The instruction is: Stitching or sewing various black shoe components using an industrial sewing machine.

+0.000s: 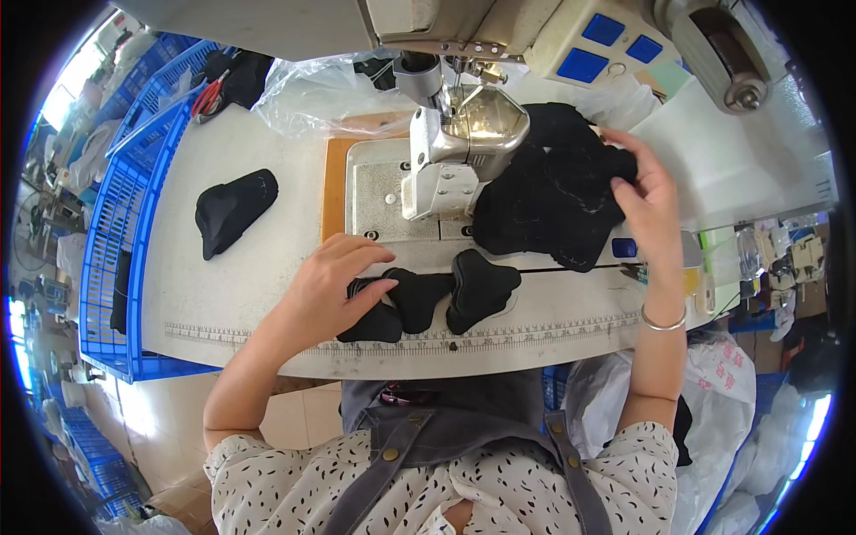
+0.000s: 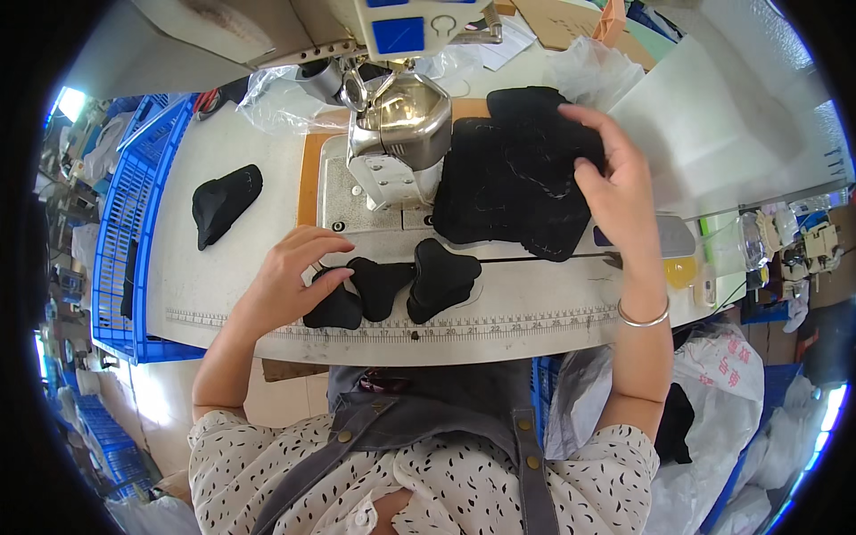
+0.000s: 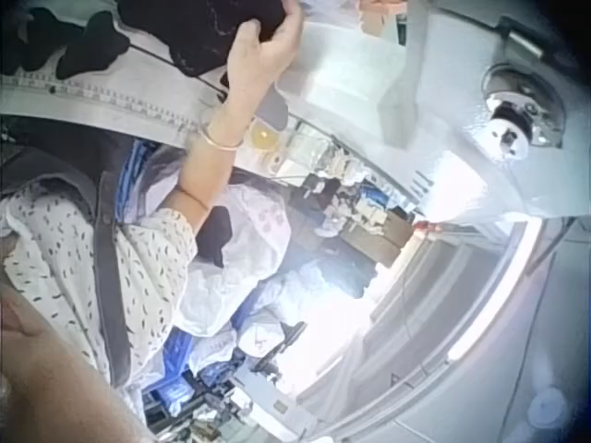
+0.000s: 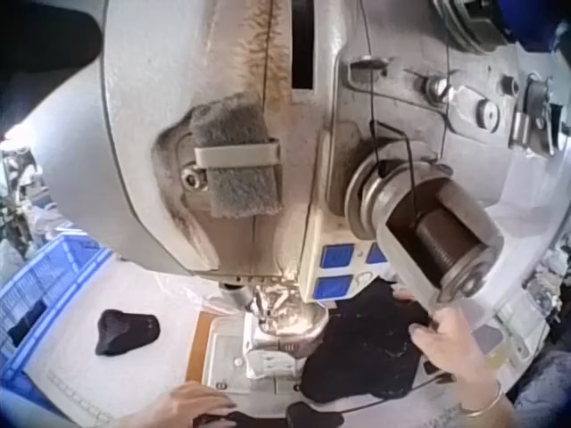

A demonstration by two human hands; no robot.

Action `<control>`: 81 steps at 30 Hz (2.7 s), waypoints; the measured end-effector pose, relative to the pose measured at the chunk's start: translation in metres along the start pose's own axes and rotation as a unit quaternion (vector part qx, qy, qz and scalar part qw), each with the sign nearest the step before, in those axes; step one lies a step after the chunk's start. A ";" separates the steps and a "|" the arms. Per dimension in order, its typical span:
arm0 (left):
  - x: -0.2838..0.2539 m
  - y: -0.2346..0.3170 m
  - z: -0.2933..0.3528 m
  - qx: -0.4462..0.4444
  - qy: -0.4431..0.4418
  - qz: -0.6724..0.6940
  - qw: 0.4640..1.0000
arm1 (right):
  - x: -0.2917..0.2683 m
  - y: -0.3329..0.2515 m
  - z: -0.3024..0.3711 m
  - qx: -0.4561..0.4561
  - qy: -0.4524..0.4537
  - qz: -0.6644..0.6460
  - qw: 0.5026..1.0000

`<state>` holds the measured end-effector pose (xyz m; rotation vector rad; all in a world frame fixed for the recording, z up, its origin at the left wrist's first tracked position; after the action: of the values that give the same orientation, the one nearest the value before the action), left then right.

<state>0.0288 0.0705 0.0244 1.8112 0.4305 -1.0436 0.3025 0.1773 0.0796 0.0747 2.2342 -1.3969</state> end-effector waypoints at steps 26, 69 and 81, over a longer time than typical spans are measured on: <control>0.012 -0.002 -0.003 -0.025 -0.006 -0.041 0.999 | 0.049 0.043 0.004 0.026 -0.073 0.282 0.956; 0.021 -0.002 0.004 -0.169 -0.089 0.445 0.875 | -0.002 0.003 0.060 -0.012 0.204 0.078 0.976; -0.015 0.060 -0.003 0.074 0.158 0.211 0.962 | 0.091 -0.063 0.065 -0.102 0.009 -0.139 0.985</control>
<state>0.0626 0.0473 0.0710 2.0957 0.1407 -0.5039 0.2287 0.0729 0.0698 -0.3071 2.4624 -1.2972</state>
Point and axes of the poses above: each hand's wrist, its own z-axis away from the middle knuckle, its own x-axis out of the palm, y = z × x, the point moved 8 cm from there along -z, towards the middle knuckle, and after that the axes turned 10 degrees about -y, right-handed, at the moved point
